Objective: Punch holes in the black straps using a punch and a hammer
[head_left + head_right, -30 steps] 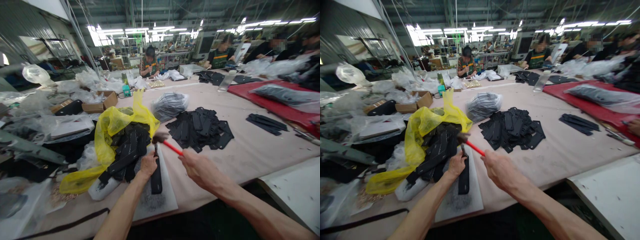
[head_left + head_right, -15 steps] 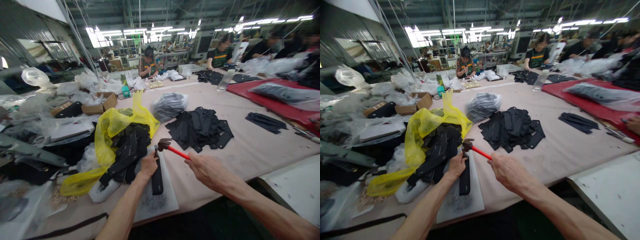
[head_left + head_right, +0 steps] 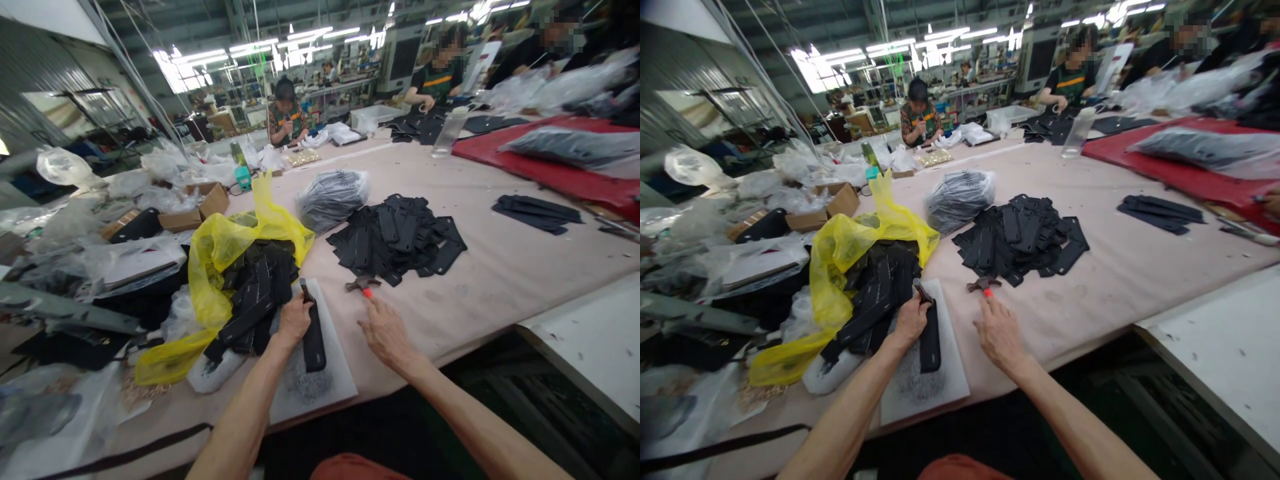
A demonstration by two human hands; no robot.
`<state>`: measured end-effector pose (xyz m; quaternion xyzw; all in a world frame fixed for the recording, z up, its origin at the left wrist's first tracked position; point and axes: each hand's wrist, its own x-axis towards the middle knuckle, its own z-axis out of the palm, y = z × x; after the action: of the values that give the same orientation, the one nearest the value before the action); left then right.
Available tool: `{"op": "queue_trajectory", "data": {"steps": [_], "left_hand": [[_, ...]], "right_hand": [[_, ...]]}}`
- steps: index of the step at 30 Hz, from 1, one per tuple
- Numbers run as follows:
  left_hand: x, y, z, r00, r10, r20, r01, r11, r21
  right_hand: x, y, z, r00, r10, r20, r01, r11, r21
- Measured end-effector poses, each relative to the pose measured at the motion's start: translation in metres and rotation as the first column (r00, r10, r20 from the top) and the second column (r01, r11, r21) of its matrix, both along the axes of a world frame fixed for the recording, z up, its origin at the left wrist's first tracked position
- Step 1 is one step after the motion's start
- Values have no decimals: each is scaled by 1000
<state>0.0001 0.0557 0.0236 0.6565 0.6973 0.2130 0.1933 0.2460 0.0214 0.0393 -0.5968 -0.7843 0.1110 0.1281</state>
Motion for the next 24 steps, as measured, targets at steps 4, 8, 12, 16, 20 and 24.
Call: {"op": "queue_trajectory", "data": {"steps": [4,8,12,16,20,24], "left_hand": [[1,-2,1,989,-47,141,34,995,92],[1,-2,1,970,-48,238,26,995,94],[-4,11,-3,959,-3,282,-28,994,106],[-12,28,-4,932,71,355,-104,992,73],[-14,24,-6,901,38,433,-86,992,92],[-13,-1,-17,878,103,468,-177,977,117]], "right_hand": [[-48,-31,6,938,327,-116,-327,945,19],[-71,-51,-15,879,440,-184,-455,890,-42],[-70,-52,-27,882,430,-191,-446,893,-51],[-68,-50,-22,883,432,-183,-446,894,-46],[-69,-49,-20,888,420,-185,-433,900,-38],[-70,-48,-22,889,413,-196,-427,904,-34]]}}
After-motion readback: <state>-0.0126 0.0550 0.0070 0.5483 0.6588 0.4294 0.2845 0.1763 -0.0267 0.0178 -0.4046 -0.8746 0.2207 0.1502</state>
